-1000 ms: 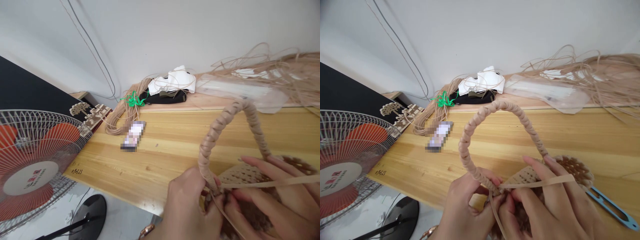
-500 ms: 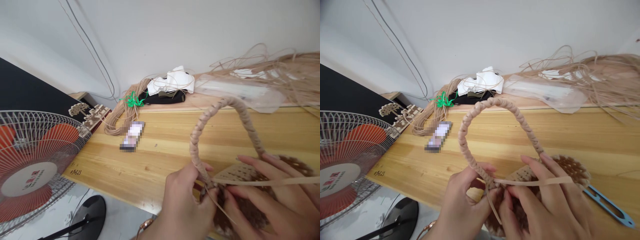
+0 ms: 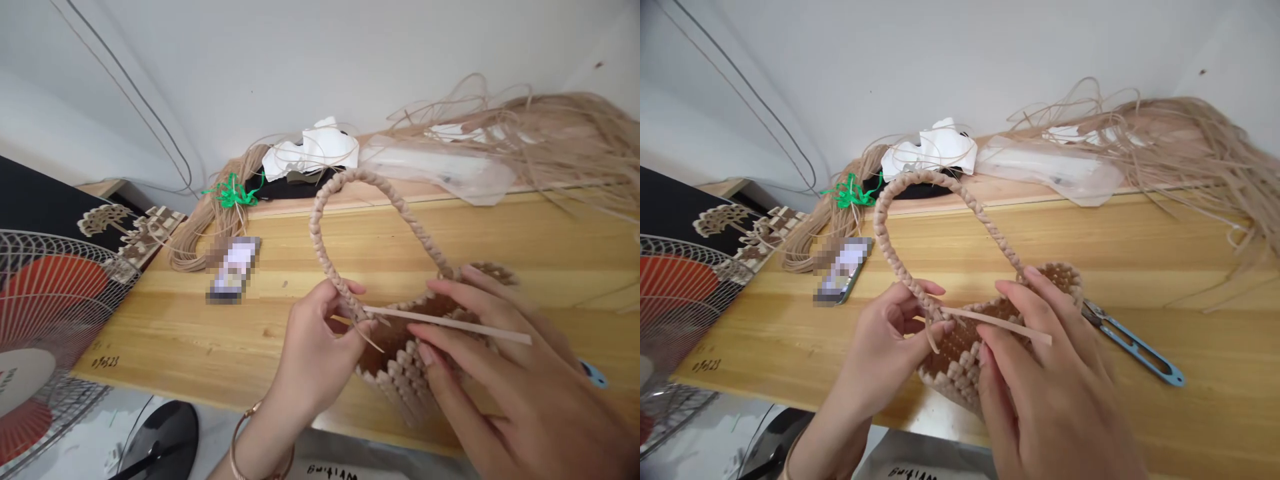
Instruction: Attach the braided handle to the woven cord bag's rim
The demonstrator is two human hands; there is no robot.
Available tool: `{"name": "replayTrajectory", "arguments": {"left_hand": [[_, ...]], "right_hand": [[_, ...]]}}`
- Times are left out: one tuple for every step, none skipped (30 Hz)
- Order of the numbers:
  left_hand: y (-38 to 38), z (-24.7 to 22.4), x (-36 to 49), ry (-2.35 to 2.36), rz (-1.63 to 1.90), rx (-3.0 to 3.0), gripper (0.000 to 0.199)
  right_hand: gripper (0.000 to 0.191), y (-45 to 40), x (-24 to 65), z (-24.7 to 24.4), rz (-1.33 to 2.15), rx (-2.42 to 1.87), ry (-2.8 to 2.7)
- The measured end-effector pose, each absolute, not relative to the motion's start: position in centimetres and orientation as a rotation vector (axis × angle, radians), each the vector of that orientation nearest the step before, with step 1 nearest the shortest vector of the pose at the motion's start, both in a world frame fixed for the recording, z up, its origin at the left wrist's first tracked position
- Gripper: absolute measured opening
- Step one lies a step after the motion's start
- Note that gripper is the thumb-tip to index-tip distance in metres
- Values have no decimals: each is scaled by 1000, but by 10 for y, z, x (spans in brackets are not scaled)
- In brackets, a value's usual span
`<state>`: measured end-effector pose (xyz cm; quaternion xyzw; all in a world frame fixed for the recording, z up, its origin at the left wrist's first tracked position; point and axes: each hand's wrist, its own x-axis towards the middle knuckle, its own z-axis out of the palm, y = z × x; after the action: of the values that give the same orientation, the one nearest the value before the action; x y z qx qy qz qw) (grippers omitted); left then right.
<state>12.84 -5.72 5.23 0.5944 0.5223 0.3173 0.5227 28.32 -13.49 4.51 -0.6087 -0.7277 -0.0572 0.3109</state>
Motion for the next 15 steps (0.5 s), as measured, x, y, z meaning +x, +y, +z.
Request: {"name": "replayTrajectory", "arguments": {"left_hand": [[-56,52,128,1242,769,1422,26],[-55,51,128,1236,775,1428,25],[-55,50,128,1231,778,1435,23],[-54,50,128,1229,778,1444,21],[-54,49,128,1228,776,1451,20],[-53,49,128,1227,773,1455,19],[-53,49,128,1226,770,1456,19],[-52,50,129,1225,768,1453,19],[-51,50,129,1226,765,1446,19],[-51,50,130,1229,760,1438,19],[-50,51,130,1233,753,1428,20],[-49,52,131,1234,746,1419,20],[-48,52,131,1232,739,1411,21],[-48,53,131,1228,734,1404,22],[-47,53,131,1220,728,1397,22]], "right_hand": [[18,-135,284,45,-148,-1601,-1930],[17,-136,284,45,-144,-1597,-1935],[17,-136,284,45,-141,-1594,-1937],[17,-136,284,45,-134,-1593,-1931],[17,-135,283,45,-130,-1592,-1918],[18,-135,281,46,-131,-1589,-1896],[18,-134,280,46,-132,-1586,-1876],[19,-133,279,47,-134,-1579,-1866],[19,-133,278,47,-136,-1570,-1856],[20,-132,277,48,-132,-1562,-1863],[20,-132,277,49,-126,-1555,-1873],[21,-133,277,49,-117,-1550,-1885],[21,-133,278,50,-108,-1547,-1892],[22,-134,278,50,-94,-1550,-1896],[23,-134,279,50,-86,-1551,-1896]]}}
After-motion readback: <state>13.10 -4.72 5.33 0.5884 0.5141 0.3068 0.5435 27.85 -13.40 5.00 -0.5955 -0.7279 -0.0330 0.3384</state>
